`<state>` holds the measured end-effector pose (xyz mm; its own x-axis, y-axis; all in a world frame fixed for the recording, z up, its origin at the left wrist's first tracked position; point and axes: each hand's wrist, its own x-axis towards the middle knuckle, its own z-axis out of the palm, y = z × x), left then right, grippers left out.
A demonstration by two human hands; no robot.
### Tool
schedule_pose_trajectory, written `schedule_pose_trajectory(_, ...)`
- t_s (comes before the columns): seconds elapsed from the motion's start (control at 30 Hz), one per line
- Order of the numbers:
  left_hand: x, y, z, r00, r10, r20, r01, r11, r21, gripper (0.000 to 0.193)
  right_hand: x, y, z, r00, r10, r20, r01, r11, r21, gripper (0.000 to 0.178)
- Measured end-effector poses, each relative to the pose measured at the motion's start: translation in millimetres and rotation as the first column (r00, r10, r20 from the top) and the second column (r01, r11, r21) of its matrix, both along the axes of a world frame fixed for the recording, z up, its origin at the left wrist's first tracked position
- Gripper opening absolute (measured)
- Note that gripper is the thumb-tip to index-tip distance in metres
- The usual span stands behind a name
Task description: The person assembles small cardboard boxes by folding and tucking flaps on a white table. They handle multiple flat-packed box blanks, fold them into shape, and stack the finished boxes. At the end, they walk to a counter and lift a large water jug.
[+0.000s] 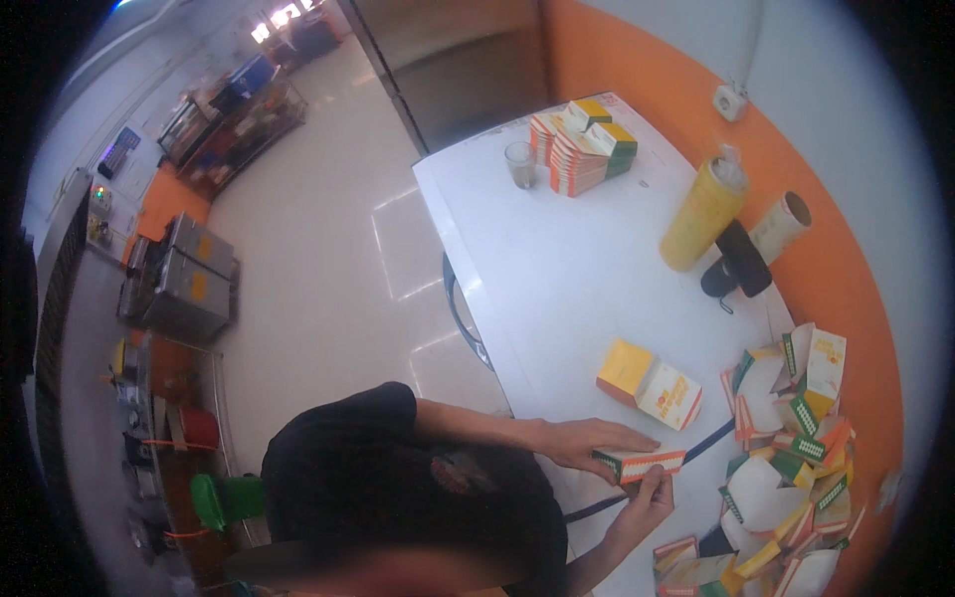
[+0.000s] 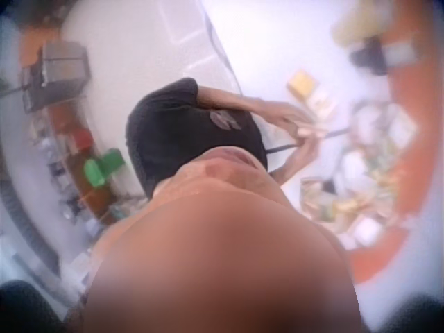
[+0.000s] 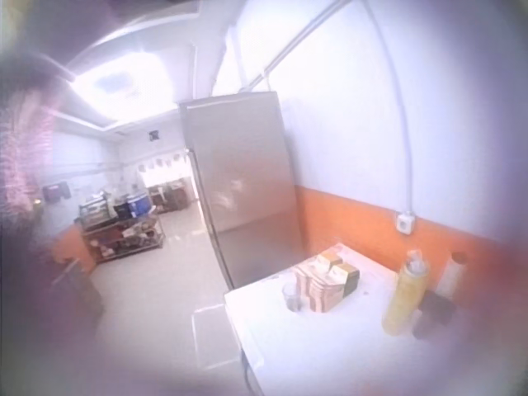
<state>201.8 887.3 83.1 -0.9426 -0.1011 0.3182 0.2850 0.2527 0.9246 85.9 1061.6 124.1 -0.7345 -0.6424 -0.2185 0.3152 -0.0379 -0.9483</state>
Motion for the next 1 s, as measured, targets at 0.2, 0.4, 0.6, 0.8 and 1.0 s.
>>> schedule_pose_trajectory(0.2,26.1,-41.2,35.3,0.930,-0.137,0.342,-0.031,0.897,0.442,0.056,-14.0,-21.9,6.8,0.818,-0.133,-0.560,0.379,0.856,0.351,0.048)
schedule_pose_trajectory(0.4,18.1,-60.4,37.8,0.996,0.090,0.004,-0.083,0.903,0.421,0.039,22.2,-80.0,3.7,0.978,-0.148,-0.145,0.157,0.986,0.050,0.062)
schedule_pose_trajectory(0.6,19.4,-90.9,54.3,0.980,0.196,0.033,-0.191,0.882,0.430,0.028,51.0,-105.1,11.1,0.974,-0.129,-0.185,0.093,0.978,-0.188,0.049)
schedule_pose_trajectory(0.8,28.4,-87.3,56.7,0.862,0.476,0.173,-0.506,0.825,0.253,0.018,78.2,-138.8,-1.9,0.772,-0.286,-0.567,0.413,0.905,0.106,0.022)
schedule_pose_trajectory(1.0,30.9,-106.1,49.0,0.918,0.389,0.078,-0.390,0.852,0.348,0.018,92.2,-151.7,-19.9,0.597,-0.467,-0.652,0.564,0.823,-0.073,0.027)
